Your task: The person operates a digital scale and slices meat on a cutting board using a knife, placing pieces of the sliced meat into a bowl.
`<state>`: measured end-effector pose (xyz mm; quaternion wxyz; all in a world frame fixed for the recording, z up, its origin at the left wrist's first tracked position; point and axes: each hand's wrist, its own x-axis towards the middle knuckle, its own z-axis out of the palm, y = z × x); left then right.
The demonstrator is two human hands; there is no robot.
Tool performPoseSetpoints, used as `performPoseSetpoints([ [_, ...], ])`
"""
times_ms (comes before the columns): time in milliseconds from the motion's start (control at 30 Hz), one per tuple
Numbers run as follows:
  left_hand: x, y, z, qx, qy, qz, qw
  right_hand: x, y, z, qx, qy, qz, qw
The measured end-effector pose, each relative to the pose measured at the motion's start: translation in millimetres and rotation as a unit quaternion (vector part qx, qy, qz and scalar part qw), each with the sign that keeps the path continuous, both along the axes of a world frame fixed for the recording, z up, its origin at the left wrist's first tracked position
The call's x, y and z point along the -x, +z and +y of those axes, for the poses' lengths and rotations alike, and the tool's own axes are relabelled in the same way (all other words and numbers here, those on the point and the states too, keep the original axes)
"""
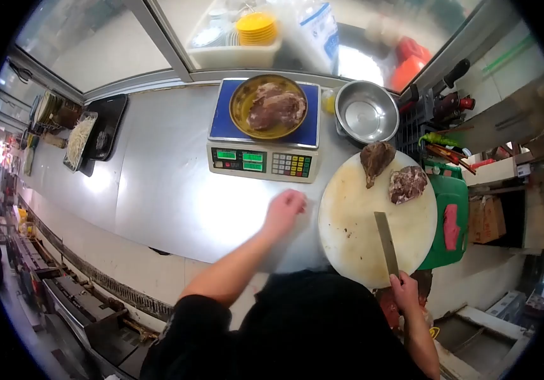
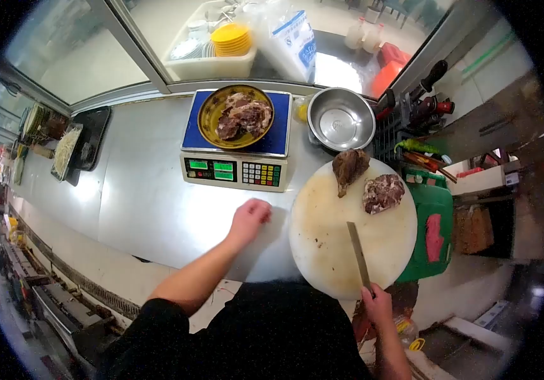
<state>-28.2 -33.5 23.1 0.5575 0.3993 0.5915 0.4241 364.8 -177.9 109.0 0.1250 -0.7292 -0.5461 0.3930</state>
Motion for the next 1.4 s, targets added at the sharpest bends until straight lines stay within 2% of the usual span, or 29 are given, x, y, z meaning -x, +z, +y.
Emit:
performPoseSetpoints([
  [33,-13.9,0.4,-8.3,0.019,-0.038,-0.007,0.999,-4.7,-1.5,-3.2,0.001,-0.001,0.001,1.0],
  [133,-21.3,12.5,9.8,0.036,-0.027,-0.02,0.999,-16.8,-7.2,-18.6,0.0,0.025,-0.041,0.999],
  [167,-17.1,3.8,24.0,0.054,0.008,-0.074,0.996,-18.2,-11.1,-19.3,-0.01,0.024,-0.031,0.999],
  [233,-6.8,17.5,52.8,0.119,0.097,-0.161,0.975,-19.2,-11.4,-19.6,-0.025,0.023,-0.018,0.999],
  [300,6.1,22.9,76.1,0.132,0.127,-0.198,0.963,-18.2,-9.9,-20.4,-0.006,0.025,-0.009,1.0],
  [367,15.3,46.5,95.2,0.118,0.168,-0.207,0.957,-18.2,-12.6,-22.7,-0.007,0.018,0.004,1.0],
  [433,30.0,42.7,119.7,0.11,0.226,-0.259,0.933,-18.7,-17.3,-25.6,-0.006,0.01,0.015,1.0],
  [467,33.4,44.7,127.3,0.101,0.246,-0.248,0.931,-19.6,-20.3,-26.9,-0.005,0.004,0.018,1.0],
  [500,46.7,22.2,143.5,0.07,0.226,-0.277,0.931,-21.0,-20.7,-27.5,-0.005,-0.003,0.02,1.0],
  [567,46.2,31.4,147.6,0.068,0.31,-0.264,0.911,-21.3,-16.4,-24.2,0.004,-0.002,0.019,1.0],
  [733,45.7,42.8,51.7,0.037,0.267,-0.152,0.951,-32.1,-22.0,-23.4,-0.002,0.014,0.03,0.999],
  [833,47.1,36.2,-33.3,0.102,0.248,-0.171,0.948,-33.2,-16.9,-17.9,0.001,0.014,0.071,0.997],
  [900,46.9,18.6,-81.5,0.173,0.225,-0.214,0.935,-34.7,-13.0,-14.6,0.042,0.011,0.082,0.996],
  [967,36.6,3.3,-115.7,0.228,0.233,-0.188,0.926,-38.0,-11.8,-11.3,0.051,0.007,0.093,0.994],
  [1033,24.0,-14.2,-135.3,0.243,0.237,-0.21,0.917,-44.6,-17.6,-10.2,0.059,0.001,0.101,0.993],
  [1100,9.9,-28.0,-143.7,0.247,0.228,-0.233,0.913,-55.4,-31.7,-10.3,0.019,0.031,0.118,0.992],
  [1133,5.7,-29.3,-145.8,0.244,0.22,-0.256,0.909,-48.7,-17.4,-5.2,0.085,-0.01,0.122,0.989],
  [1167,5.0,-28.8,-147.8,0.247,0.221,-0.256,0.908,-47.3,-13.0,-3.4,0.088,-0.01,0.122,0.989],
  [1233,1.9,-15.7,-144.7,0.294,0.111,-0.166,0.935,-46.6,-7.3,0.0,0.114,-0.025,0.141,0.983],
  [1267,0.8,-4.2,-141.8,0.307,0.095,-0.102,0.941,-45.4,-3.5,1.8,0.114,-0.024,0.14,0.983],
  [1300,-2.7,-0.3,-141.8,0.307,0.095,-0.103,0.941,-43.9,0.0,3.2,0.13,-0.032,0.141,0.981],
  [1333,-6.5,2.2,-142.4,0.214,0.136,0.164,0.953,-43.5,1.7,3.1,0.147,-0.041,0.141,0.978],
  [1367,-8.9,5.8,-142.7,0.103,0.165,0.418,0.887,-44.7,-1.5,1.3,0.147,-0.042,0.142,0.978],
  [1400,-7.0,13.4,-141.5,0.015,0.152,0.41,0.899,-46.3,-7.4,-1.1,0.137,-0.042,0.156,0.977],
])
